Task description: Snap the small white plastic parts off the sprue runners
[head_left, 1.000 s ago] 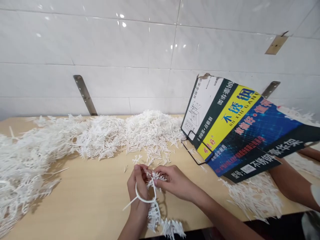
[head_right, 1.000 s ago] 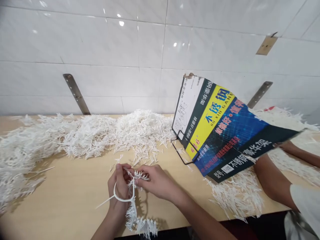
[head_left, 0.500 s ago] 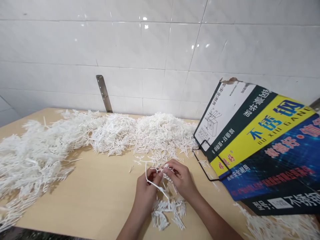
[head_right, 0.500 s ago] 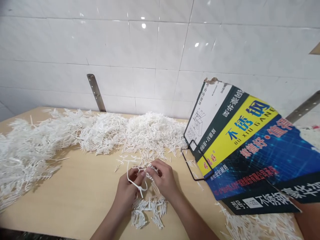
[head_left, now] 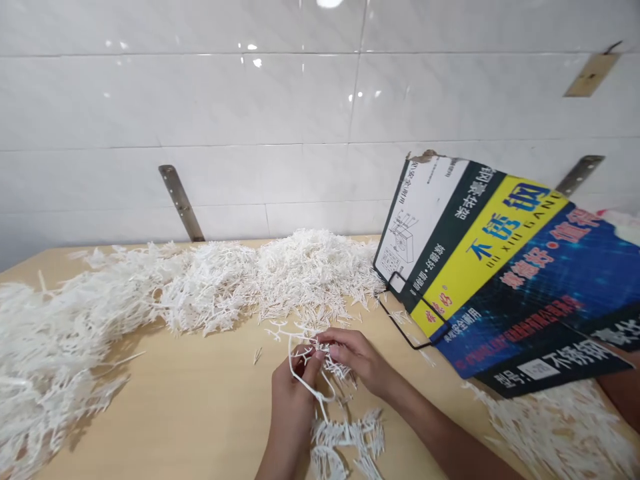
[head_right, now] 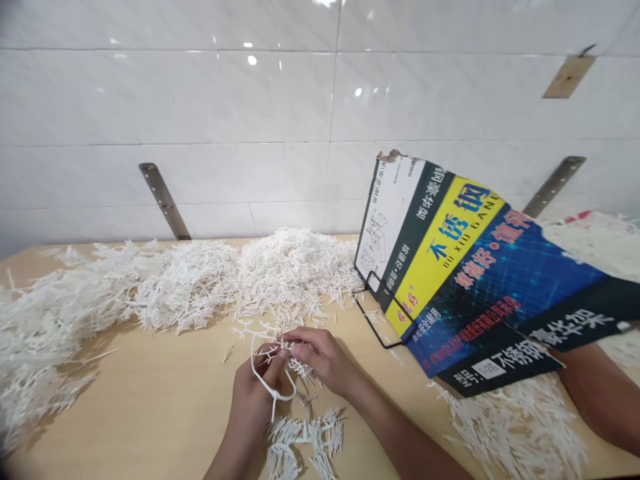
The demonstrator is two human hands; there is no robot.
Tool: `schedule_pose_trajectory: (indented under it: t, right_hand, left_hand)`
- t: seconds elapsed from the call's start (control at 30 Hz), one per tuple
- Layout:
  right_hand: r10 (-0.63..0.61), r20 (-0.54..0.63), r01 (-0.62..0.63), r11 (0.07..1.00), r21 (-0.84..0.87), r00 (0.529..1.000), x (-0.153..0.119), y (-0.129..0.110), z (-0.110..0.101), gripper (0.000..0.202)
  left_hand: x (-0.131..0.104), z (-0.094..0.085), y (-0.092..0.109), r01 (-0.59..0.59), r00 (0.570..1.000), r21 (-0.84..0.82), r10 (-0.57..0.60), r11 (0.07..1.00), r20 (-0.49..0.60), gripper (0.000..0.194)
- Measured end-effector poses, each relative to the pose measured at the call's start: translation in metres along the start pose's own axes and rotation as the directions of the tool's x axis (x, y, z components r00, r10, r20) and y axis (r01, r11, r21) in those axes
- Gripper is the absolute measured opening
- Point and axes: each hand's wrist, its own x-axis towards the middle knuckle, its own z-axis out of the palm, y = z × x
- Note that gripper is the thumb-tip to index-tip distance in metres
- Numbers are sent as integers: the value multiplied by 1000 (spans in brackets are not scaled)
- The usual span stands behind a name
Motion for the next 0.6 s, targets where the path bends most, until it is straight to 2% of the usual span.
schedule_pose_trajectory:
  t: [0.07,0.17,0.27,0.37,0.53,0.6]
  right_hand:
    - [80,-21,-81,996,-49,997,1,4,0,26]
    - [109,-33,-112,990,-87,993,3,7,2,26]
    - [117,-41,-118,993,-24,992,3,9,3,28]
    - [142,-48,-138,987,80,989,2,12,4,28]
    - [150,-96,-137,983,124,984,3,10,3,32]
    - [156,-84,-138,972,188,984,4,8,1,33]
  left_hand:
    - [-2,0,2,9,1000,43,-9,999,0,36]
    - [-3,2,4,-23,999,82,21,996,26,37]
    - [-1,5,4,-87,995,59,84,994,53,36]
    - [1,6,0,-114,980,45,105,992,167,37]
    - [12,6,-2,22,960,-55,-6,998,281,27]
    - [25,6,4,106,929,-60,-77,993,363,22]
